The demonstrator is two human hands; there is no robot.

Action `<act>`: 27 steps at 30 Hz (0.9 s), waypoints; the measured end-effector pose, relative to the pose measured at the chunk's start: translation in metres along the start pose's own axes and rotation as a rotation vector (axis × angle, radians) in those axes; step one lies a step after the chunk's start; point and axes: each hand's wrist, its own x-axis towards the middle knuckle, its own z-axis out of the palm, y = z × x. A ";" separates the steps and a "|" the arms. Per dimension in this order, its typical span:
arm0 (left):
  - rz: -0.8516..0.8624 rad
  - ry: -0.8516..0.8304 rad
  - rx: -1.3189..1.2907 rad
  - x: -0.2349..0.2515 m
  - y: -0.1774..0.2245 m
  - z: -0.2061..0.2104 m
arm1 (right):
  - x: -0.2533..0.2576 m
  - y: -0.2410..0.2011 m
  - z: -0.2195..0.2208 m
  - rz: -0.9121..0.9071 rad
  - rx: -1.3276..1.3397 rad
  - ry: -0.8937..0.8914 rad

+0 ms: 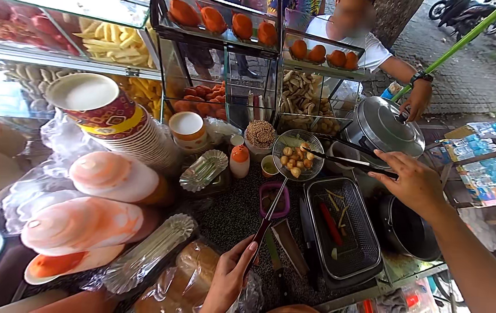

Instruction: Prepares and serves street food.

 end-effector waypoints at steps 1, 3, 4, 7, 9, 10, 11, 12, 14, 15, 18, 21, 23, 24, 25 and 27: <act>0.003 0.001 0.001 0.000 0.001 0.000 | -0.002 0.000 0.000 0.008 0.014 -0.001; 0.012 0.005 0.002 0.000 0.001 0.000 | -0.006 -0.001 -0.002 0.017 0.036 0.006; 0.013 0.005 0.006 0.000 0.002 0.000 | -0.009 -0.003 -0.003 0.014 0.044 0.012; 0.019 0.006 0.011 -0.001 0.002 0.000 | -0.016 -0.006 -0.002 0.011 0.048 0.010; 0.027 0.003 0.009 -0.002 0.001 0.000 | -0.021 -0.004 -0.001 0.027 0.053 0.001; 0.031 0.003 0.006 -0.002 0.001 0.000 | -0.023 -0.002 0.000 0.031 0.054 -0.001; 0.034 0.006 0.004 -0.003 0.001 0.000 | -0.025 -0.001 0.001 0.035 0.056 -0.008; 0.032 0.008 0.002 -0.004 0.001 0.000 | -0.027 0.000 0.002 0.043 0.058 -0.021; 0.022 0.011 0.008 -0.005 0.002 0.000 | -0.031 -0.001 0.002 0.056 0.073 -0.031; 0.021 0.010 0.009 -0.005 0.002 0.001 | -0.033 -0.001 0.002 0.062 0.085 -0.021; 0.032 0.000 0.044 -0.007 0.002 0.003 | -0.046 0.001 0.000 0.093 0.125 -0.005; 0.032 -0.026 0.106 -0.015 0.004 0.009 | -0.075 0.005 -0.004 0.196 0.188 0.019; 0.015 -0.077 0.138 -0.022 0.007 0.017 | -0.108 0.010 -0.006 0.311 0.250 0.049; 0.006 -0.113 0.153 -0.023 0.009 0.023 | -0.126 0.014 -0.007 0.375 0.271 0.067; -0.003 -0.160 0.170 -0.023 0.011 0.030 | -0.145 0.016 -0.010 0.442 0.299 0.088; -0.027 -0.273 0.208 -0.019 0.016 0.049 | -0.185 0.020 -0.018 0.596 0.374 0.120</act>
